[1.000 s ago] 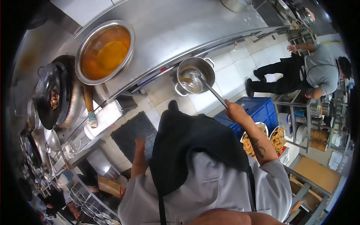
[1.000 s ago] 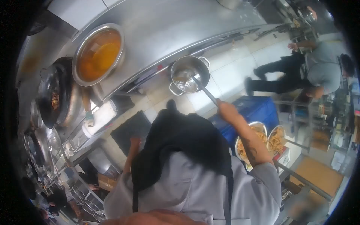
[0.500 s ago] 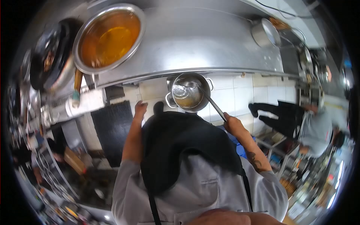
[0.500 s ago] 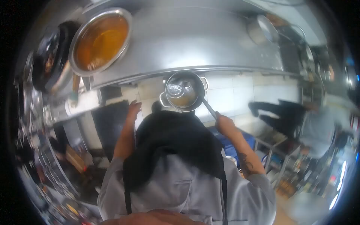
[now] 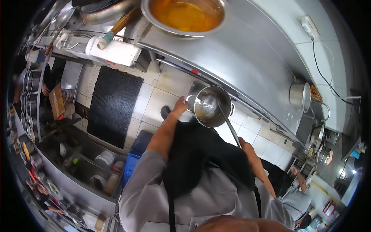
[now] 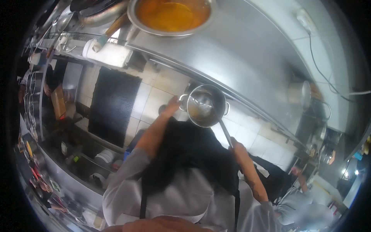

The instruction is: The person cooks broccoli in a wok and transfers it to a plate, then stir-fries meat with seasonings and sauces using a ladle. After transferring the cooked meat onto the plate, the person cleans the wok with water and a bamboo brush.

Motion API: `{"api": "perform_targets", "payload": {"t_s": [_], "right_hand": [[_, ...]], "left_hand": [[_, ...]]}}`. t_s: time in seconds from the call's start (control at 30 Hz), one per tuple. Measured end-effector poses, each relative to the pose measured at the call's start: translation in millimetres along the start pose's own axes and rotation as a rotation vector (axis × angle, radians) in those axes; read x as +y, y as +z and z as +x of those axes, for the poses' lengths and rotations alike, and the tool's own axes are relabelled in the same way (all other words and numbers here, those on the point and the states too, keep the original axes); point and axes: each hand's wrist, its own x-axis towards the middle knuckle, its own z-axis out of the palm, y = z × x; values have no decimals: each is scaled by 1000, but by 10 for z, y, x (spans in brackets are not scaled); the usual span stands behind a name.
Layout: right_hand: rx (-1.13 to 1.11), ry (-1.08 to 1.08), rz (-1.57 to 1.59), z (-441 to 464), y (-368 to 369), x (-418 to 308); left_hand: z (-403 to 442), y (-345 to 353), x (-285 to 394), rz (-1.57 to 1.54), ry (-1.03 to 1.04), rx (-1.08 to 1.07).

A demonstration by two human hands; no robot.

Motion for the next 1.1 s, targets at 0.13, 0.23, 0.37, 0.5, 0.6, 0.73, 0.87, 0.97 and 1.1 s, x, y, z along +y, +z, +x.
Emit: {"api": "perform_targets", "payload": {"t_s": [0.13, 0.23, 0.37, 0.5, 0.6, 0.73, 0.87, 0.97, 1.1], "right_hand": [[87, -148, 106, -9, 419, 274], [61, -70, 122, 31, 544, 141], [18, 54, 141, 40, 645, -51], [-5, 149, 154, 15, 714, -113], [-21, 214, 147, -35, 700, -183], [25, 387, 357, -103, 480, -747], [38, 380, 373, -21, 516, -621], [67, 97, 66, 24, 578, -451], [84, 22, 41, 86, 611, -372]], "left_hand": [[-46, 4, 239, -131, -82, -110], [181, 313, -144, -72, 9, 40], [173, 174, 1, 113, 29, 38], [200, 135, 2, 191, 45, 55], [227, 78, 51, 241, 30, 44], [234, -58, 136, 228, -46, 0], [265, -170, 45, 220, 39, 68], [242, -281, -19, 210, 83, 138], [244, -539, -24, 217, 51, 123]]}}
